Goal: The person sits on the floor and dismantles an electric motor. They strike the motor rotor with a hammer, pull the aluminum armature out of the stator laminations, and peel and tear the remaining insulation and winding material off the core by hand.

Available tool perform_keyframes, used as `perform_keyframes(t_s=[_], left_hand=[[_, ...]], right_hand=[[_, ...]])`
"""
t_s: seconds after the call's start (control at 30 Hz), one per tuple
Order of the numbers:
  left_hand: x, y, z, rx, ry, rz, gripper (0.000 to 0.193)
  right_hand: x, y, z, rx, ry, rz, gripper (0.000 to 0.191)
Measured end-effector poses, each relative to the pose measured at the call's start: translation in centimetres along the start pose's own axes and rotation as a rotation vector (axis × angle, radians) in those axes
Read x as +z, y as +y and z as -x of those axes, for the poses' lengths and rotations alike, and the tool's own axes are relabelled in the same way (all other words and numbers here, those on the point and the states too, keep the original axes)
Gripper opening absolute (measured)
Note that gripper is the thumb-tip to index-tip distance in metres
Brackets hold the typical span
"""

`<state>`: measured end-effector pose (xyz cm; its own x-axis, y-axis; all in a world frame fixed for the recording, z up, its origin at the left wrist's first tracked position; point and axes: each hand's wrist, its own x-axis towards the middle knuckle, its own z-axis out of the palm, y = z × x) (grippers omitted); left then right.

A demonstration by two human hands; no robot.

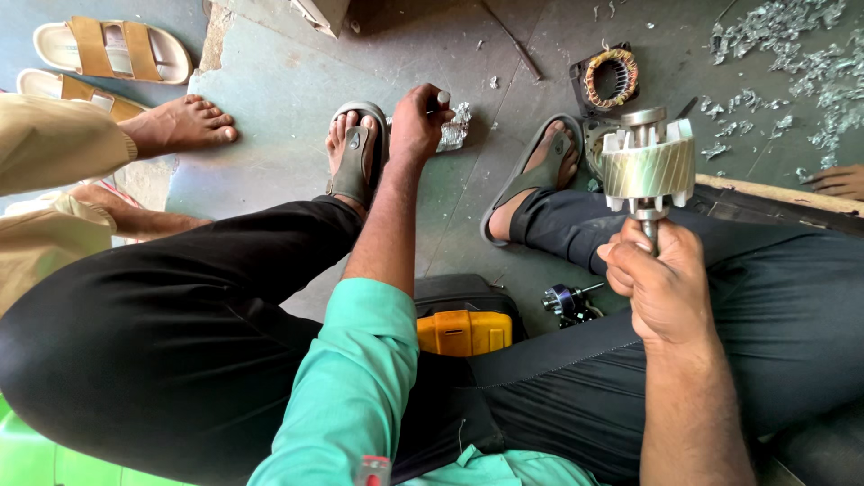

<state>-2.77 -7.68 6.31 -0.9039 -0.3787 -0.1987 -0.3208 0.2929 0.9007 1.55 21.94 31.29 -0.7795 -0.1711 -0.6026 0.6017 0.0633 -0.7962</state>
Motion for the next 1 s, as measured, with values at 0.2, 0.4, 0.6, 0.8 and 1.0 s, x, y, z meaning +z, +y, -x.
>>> perform_keyframes(t_s=[0.2,0.4,0.6,0.8,1.0], left_hand=[[0.3,0.0,0.0,0.014,-0.002,-0.009,0.024],[0.5,-0.4,0.0,0.066,0.008,-0.004,0.025],[1.2,-0.9,0.2,0.081,-0.004,0.0,0.015],[2.6,-1.0,-0.1,0.205,-0.02,-0.204,0.024],[3.7,0.0,0.4,0.132,-0.117,-0.251,0.021]], right_hand=[[-0.1,0.2,-0.1,0.0,-0.017,-0.009,0.03],[-0.2,0.2,-0.1,0.007,-0.029,-0.008,0.032],[-0.7,0.6,-0.3,0.049,0.02,0.011,0.03],[-1.2,1.0,-0.7,0.046,-0.005,0.008,0.03],[-1.2,0.6,-0.8,0.049,-0.002,0.056,0.028]])
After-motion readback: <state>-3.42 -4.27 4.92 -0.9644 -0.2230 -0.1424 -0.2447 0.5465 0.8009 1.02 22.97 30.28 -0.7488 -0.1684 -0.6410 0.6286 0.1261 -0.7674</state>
